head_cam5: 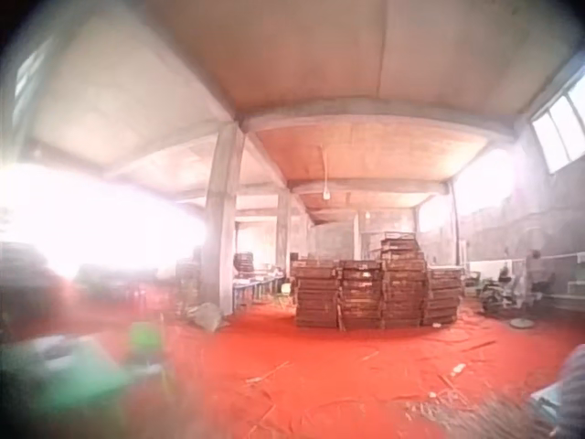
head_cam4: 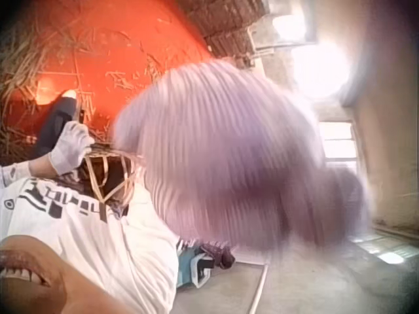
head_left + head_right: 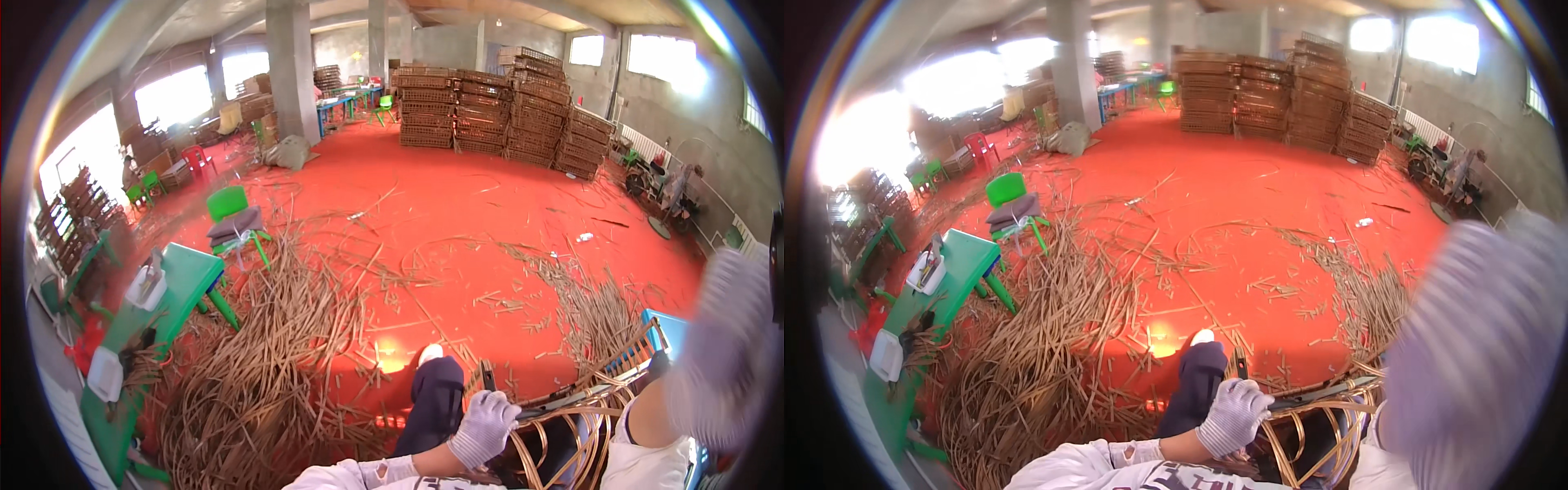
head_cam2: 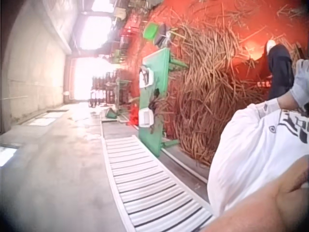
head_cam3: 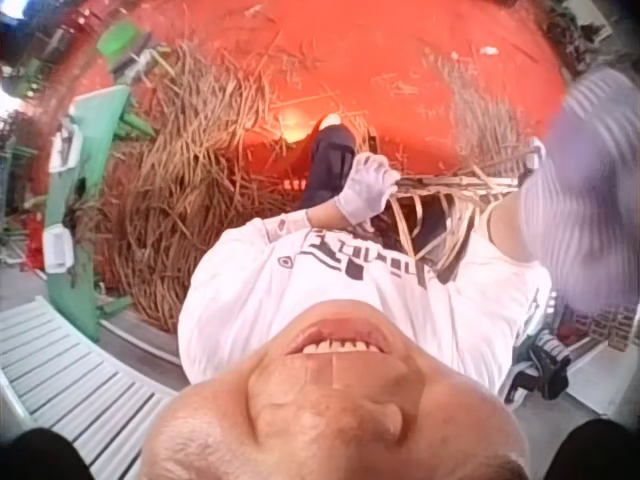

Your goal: Assembling or weaving a wicker basket using a pneumatic stapler and hand manipulation of bamboo strips.

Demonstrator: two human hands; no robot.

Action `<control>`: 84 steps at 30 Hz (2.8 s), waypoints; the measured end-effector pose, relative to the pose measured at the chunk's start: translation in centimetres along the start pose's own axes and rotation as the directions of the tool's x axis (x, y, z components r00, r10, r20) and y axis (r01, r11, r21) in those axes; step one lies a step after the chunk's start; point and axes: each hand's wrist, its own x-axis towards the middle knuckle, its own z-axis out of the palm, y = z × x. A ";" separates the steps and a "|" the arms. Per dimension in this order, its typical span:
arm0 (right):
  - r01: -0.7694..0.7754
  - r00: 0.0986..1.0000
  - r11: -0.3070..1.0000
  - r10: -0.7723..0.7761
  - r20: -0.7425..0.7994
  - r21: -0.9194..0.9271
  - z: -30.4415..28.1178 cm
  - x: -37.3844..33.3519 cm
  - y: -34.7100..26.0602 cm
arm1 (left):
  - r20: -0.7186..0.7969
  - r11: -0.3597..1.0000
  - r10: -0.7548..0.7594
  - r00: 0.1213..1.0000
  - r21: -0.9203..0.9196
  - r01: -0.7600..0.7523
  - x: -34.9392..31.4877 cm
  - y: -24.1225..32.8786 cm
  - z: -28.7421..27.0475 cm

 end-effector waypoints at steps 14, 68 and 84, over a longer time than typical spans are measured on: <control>-0.006 0.706 0.321 0.672 0.223 -0.947 -6.3 -18.0 7.6 | 0.120 0.996 -0.037 0.992 0.084 0.027 -0.2 -0.3 0.2; -0.889 0.197 -0.041 0.865 -0.461 -0.457 -14.3 -29.0 10.2 | 0.010 0.996 -0.018 1.000 0.087 0.017 -0.7 -0.5 1.1; -0.860 0.270 0.108 0.926 -0.265 -0.499 -14.0 -28.1 9.1 | -0.003 0.999 -0.031 1.000 0.043 0.031 -0.8 -0.5 1.0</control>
